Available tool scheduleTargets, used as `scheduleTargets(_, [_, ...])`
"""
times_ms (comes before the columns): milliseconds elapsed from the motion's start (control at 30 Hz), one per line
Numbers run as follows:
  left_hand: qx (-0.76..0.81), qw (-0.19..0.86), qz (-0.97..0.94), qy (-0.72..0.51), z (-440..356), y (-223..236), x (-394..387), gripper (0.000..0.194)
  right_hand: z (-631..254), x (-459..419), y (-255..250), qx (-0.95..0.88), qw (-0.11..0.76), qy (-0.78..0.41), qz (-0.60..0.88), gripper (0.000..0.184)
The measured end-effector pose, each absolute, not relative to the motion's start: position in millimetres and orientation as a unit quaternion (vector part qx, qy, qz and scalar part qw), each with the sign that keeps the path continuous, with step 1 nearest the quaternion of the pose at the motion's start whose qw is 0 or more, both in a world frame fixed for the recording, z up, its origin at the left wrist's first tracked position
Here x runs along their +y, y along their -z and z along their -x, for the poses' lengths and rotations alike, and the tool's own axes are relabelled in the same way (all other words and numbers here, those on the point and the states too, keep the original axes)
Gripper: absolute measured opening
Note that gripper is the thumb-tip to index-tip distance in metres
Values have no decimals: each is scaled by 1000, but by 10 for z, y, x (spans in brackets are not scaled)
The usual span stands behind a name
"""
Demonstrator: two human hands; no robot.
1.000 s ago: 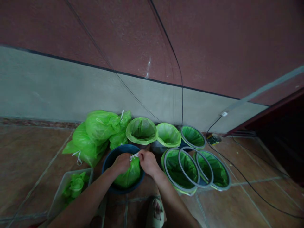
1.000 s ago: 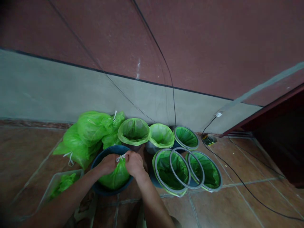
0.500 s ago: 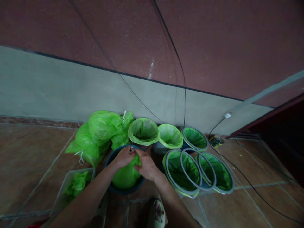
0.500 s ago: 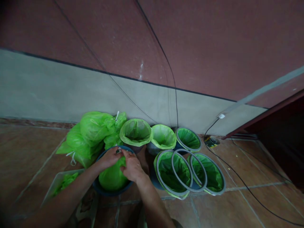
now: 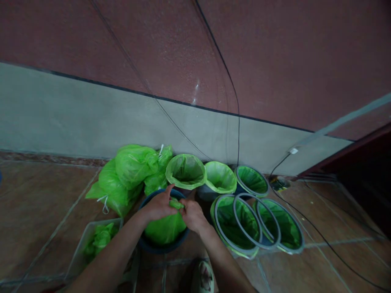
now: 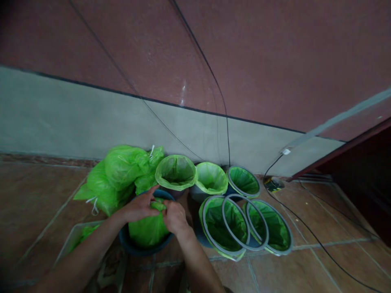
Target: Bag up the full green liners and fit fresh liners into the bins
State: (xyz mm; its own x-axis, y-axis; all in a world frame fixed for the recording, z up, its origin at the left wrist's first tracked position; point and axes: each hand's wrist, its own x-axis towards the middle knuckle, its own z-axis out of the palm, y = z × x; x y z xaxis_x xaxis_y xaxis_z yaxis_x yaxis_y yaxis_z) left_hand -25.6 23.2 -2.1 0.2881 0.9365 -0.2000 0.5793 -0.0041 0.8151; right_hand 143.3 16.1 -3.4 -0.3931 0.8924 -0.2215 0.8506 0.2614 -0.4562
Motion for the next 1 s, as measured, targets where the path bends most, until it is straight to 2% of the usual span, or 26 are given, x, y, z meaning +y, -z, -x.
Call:
scheduleTargets(100, [568, 333, -740, -139, 229, 17, 187, 87, -1429, 180, 72, -778, 27, -238, 581, 23])
scheduleTargets(200, [559, 294, -768, -107, 130, 38, 114, 75, -1405, 199, 112, -777, 45, -220, 589, 20])
scheduleTargets(333, [562, 294, -768, -88, 37, 58, 83, 40, -1390, 216, 148, -769, 80, -225, 593, 17])
scheduleTargets(467, [595, 350, -712, -130, 80, 112, 182, 30, -1432, 230, 166, -740, 157, -272, 595, 19])
scheduleTargets(600, [642, 392, -625, -210, 146, 190, 315, 28, -1455, 220, 148, -758, 247, -289, 529, 56])
scheduleTargets(700, [660, 387, -597, -241, 156, 183, 360, 30, -1412, 168, 110, -793, 242, -290, 477, 79])
scheduleTargets(767, [658, 419, -563, -275, 152, 141, 359, 34, -1372, 125, 84, -806, 222, -279, 473, 85])
scheduleTargets(833, [647, 462, -524, -305, 150, 90, 347, 37, -1344, 94, 67, -814, 194, -258, 483, 74])
scheduleTargets(900, [638, 484, -507, -317, 155, 42, 337, 36, -1334, 84, 64, -818, 164, -232, 501, 50])
scheduleTargets(1000, [645, 456, -532, -305, 168, -29, 327, 36, -1343, 107, 84, -811, 135, -195, 535, 24])
